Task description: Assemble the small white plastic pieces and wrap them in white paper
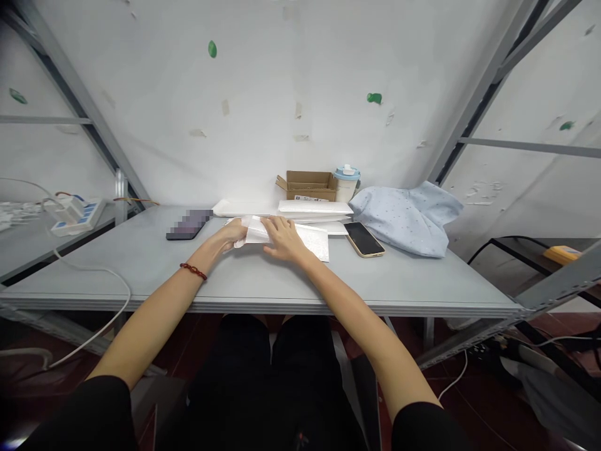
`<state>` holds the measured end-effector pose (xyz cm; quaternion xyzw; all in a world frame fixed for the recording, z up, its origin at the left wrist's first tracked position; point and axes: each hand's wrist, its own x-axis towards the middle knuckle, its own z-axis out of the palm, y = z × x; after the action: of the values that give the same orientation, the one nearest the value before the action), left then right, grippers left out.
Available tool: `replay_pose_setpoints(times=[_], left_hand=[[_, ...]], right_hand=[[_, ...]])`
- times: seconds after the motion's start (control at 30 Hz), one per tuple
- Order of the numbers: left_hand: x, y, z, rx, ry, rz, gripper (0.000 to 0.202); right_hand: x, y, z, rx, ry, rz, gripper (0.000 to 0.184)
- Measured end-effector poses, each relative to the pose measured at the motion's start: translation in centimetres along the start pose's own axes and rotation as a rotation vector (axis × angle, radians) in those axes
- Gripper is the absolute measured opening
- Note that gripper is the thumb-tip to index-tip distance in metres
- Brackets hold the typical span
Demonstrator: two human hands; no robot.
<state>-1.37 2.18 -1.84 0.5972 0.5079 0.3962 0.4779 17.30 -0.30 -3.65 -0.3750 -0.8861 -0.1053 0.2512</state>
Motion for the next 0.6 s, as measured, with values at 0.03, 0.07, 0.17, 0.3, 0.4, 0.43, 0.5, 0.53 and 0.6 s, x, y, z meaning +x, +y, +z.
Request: replay_pose_setpoints(times=[0.03,0.07,0.17,0.3,0.4,0.43,0.5,0.53,0.6], left_hand=[[0.1,0.0,0.1,0.021,0.034,-0.013,0.015],[0.1,0.0,0.2,0.047,0.075,-0.033,0.015],[0.0,0.1,0.4,0.095,0.141,-0.058,0.016],[-0.2,0.2,0.6,0.078,0.133,-0.048,0.014],[-0.4,0.3,0.6,0.040,0.072,-0.051,0.014],[-0.4,0.3,0.5,0.015,0.034,-0.047,0.015],[-0.5,0.5,0.3,-0.059,-0.060,-0.034,0.017],[-0.5,0.6,0.2,-0.101,-0.103,-0.028,0.017],[-0.4,0.7,-0.2,-0.173,-0.154,-0.027,0.017]], right_hand=[[0.0,-0.1,0.0,-0.015,0.002,-0.011,0.070],[0.0,-0.3,0.1,-0.032,0.004,-0.018,0.071],[0.0,-0.8,0.3,-0.092,0.009,-0.026,0.070],[0.1,-1.9,0.6,-0.181,0.015,-0.007,0.065],[0.1,-2.7,0.8,-0.238,0.026,0.044,0.061],[0.1,-2.9,0.9,-0.255,0.028,0.064,0.060],[0.1,-3.0,1.0,-0.283,0.028,0.103,0.058],[0.1,-3.0,1.0,-0.292,0.031,0.120,0.057],[0.2,-2.8,1.0,-0.300,0.045,0.151,0.055]])
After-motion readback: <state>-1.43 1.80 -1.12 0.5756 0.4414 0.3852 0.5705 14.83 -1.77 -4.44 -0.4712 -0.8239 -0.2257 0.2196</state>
